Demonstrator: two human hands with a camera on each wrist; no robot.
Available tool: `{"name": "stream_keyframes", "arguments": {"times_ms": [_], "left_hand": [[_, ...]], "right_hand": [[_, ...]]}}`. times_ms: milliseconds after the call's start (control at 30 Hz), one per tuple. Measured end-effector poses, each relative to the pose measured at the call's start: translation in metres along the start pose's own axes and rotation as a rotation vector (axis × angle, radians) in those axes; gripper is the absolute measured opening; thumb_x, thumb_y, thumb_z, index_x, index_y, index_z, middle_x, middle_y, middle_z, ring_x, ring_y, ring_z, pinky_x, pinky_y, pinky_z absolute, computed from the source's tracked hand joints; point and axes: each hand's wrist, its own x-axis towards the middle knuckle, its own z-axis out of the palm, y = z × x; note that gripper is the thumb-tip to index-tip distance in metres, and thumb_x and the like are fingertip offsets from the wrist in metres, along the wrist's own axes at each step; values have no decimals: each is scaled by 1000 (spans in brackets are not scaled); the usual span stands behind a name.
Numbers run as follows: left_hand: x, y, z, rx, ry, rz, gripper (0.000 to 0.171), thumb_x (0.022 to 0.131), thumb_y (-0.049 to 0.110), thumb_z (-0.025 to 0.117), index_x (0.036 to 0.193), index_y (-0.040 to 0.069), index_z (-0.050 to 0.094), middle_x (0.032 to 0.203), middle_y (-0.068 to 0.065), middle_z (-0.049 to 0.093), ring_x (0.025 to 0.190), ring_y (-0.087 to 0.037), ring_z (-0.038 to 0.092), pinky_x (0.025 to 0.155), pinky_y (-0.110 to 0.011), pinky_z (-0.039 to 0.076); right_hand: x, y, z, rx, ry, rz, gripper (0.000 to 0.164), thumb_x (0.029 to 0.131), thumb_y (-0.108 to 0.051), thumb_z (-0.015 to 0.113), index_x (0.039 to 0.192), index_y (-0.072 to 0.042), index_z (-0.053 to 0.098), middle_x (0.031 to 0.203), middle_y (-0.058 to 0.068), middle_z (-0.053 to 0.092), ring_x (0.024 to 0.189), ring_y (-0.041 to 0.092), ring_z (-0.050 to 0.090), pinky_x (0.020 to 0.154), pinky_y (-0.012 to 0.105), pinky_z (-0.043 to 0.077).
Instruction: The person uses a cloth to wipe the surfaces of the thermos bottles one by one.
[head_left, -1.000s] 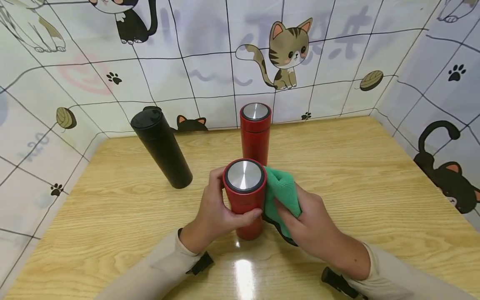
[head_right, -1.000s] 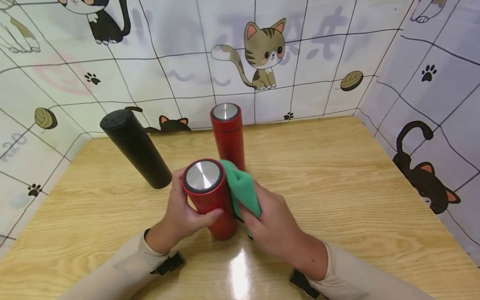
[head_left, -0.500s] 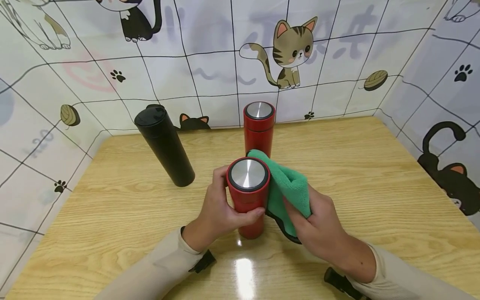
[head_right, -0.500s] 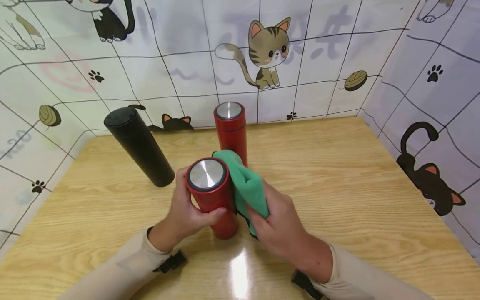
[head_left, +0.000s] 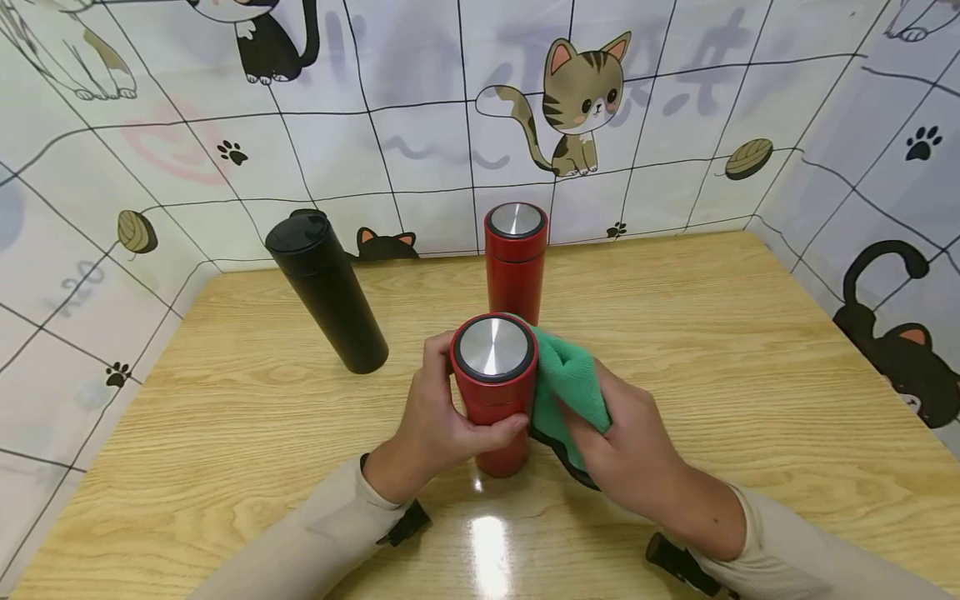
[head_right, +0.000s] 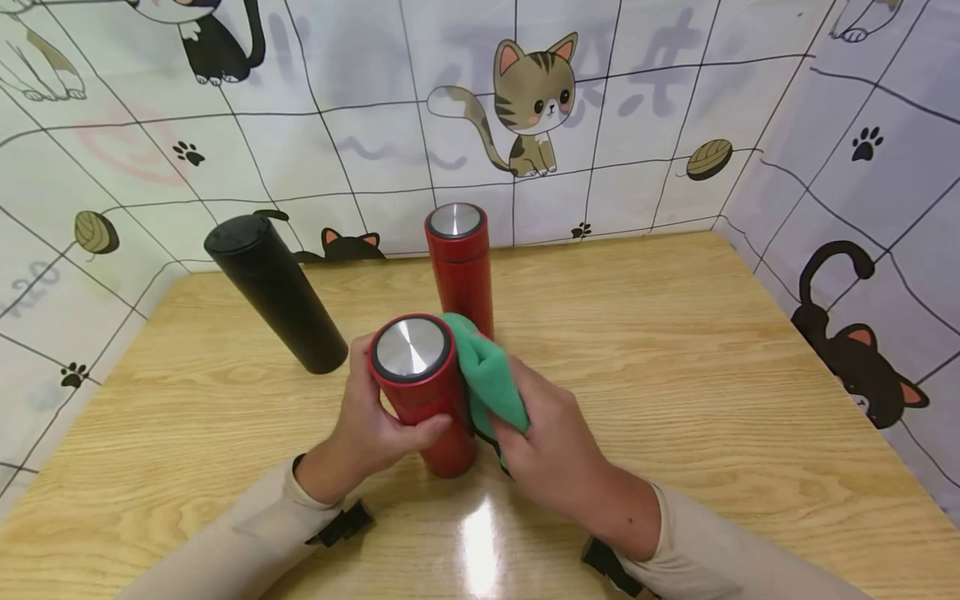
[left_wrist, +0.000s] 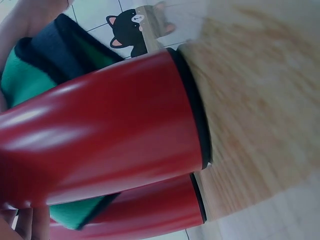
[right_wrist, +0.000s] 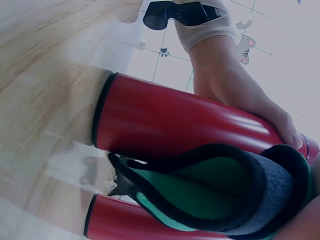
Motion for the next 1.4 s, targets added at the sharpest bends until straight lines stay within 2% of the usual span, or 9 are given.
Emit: {"name": "stream_keyframes", "arguments": {"times_ms": [133,400,500,667,767,900,1100,1200,1400], "left_hand": [[0,0,1,4,2,3,81,82,52,74,129,-3,37,126,-17,61,114,-27,61,94,-37,55],[-1,0,1,9,7,4,82,82,53,73,128,-4,37,126,-17,61,114,-27,61,95,-37,55],[-1,0,1,6,7,1,82,82,53,73,128,-4,37,127,-17,61,114,-27,61,95,-37,55],[-1,0,1,2,5,5,81,82,52,74,129,-3,37,127,-17,61,115,-27,61,95,-37,55],[0,0,1,7,5,6,81,82,52,73,129,-3,37,127,-17,60,116,-27,60,95,-37,55],[-2,-1,1,11,9,-5,82,82,54,72,128,-3,37,127,-17,61,115,-27,61,96,-37,55],[-2,-1,2,8,8,-9,81,82,53,73,127,-3,37,126,-17,61,114,-27,61,96,-37,55],[-1,-1,2,2,5,-6,80,82,51,74,128,-3,36,127,-16,61,115,-27,61,96,-37,54],[-2,-1,2,9,12,-7,80,81,50,74,127,-3,37,125,-17,62,114,-27,62,99,-37,53]], "right_hand": [[1,-3,-2,81,36,-63,66,82,21,63,143,-4,53,137,13,63,127,9,59,98,22,52],[-1,-1,-2,1,-118,53,63,91,12,59,149,-10,46,142,8,60,128,17,58,101,17,47],[-1,-2,-3,38,-97,58,62,92,11,58,148,-10,46,143,8,59,129,15,58,100,19,48],[-1,-4,-5,97,-21,-27,62,87,17,58,145,-3,49,143,11,58,131,9,56,102,23,49],[0,-4,-5,102,-50,-24,63,88,17,57,147,-4,47,144,11,57,131,11,56,102,23,49],[1,-3,-3,73,-108,33,63,92,12,56,150,-10,45,144,8,57,130,12,57,100,21,50],[0,-4,-4,98,-52,8,62,89,16,57,146,-6,49,141,12,59,129,10,58,99,22,51],[0,-3,-4,148,-68,17,62,91,16,55,148,-6,47,144,13,56,131,13,57,100,25,51],[0,1,-1,47,-117,80,59,95,8,56,149,-12,46,144,7,58,131,11,55,100,19,49]]}}
